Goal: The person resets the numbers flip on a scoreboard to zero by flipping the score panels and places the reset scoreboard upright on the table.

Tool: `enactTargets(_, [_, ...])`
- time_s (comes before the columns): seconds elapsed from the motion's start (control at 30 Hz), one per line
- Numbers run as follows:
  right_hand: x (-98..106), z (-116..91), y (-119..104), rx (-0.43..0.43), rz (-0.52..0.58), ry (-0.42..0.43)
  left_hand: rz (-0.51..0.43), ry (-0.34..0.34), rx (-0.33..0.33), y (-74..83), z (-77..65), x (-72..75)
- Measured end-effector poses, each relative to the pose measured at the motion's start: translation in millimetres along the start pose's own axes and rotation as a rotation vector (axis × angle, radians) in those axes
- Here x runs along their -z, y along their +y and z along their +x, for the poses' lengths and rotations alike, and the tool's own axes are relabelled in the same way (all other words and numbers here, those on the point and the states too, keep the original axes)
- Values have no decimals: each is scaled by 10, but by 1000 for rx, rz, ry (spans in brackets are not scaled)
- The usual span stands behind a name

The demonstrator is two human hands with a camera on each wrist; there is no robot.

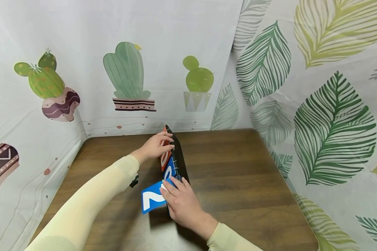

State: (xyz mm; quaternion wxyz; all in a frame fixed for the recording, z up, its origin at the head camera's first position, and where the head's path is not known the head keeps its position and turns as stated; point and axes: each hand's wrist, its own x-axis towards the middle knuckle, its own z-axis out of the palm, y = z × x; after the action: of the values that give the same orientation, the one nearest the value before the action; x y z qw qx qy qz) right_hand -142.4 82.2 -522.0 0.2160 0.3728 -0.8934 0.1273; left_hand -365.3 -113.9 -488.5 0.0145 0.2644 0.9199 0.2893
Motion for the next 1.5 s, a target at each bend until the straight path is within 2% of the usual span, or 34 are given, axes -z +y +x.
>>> enactTargets(0.13, [18,8,-20,10,-29,-41,-10,-1,5,-1,-7,1])
enactTargets(0.23, [34,17,-33,-9,-13,-14,-20,-1,12,5,-13,3])
enactTargets(0.33, [54,25,-39,-57,68,85,-26,-3,9,12,-13,4])
enactTargets(0.57, [73,33,-8,-205,315,422,-17,1,-8,-28,18,-13])
enactTargets(0.63, [82,44,-1,-235,383,479,-12,0,-7,-39,25,-15])
enactTargets(0.7, [102,60,-3,-266,431,467,-22,-1,-11,-43,31,-12])
enactTargets(0.77, [121,78,-14,-287,425,399,-24,1,-10,-43,34,-9])
enactTargets(0.87, [118,75,-42,-257,328,234,-30,0,-4,-30,26,-3])
enactTargets(0.93, [93,51,-48,-204,241,138,-26,0,7,-19,16,-5])
enactTargets(1.0, [69,20,-40,-165,170,81,-29,-5,11,-10,7,-9])
enactTargets(1.07, [54,-9,-12,-178,130,48,-27,-4,12,-5,4,-14])
enactTargets(1.23, [2,-44,80,-290,113,56,-25,6,5,-16,4,-9])
enactTargets(1.33, [-17,-37,99,-340,187,90,-31,7,2,-21,11,-6])
enactTargets(1.5, [-40,-27,69,-376,328,220,-37,-6,-5,-9,15,2])
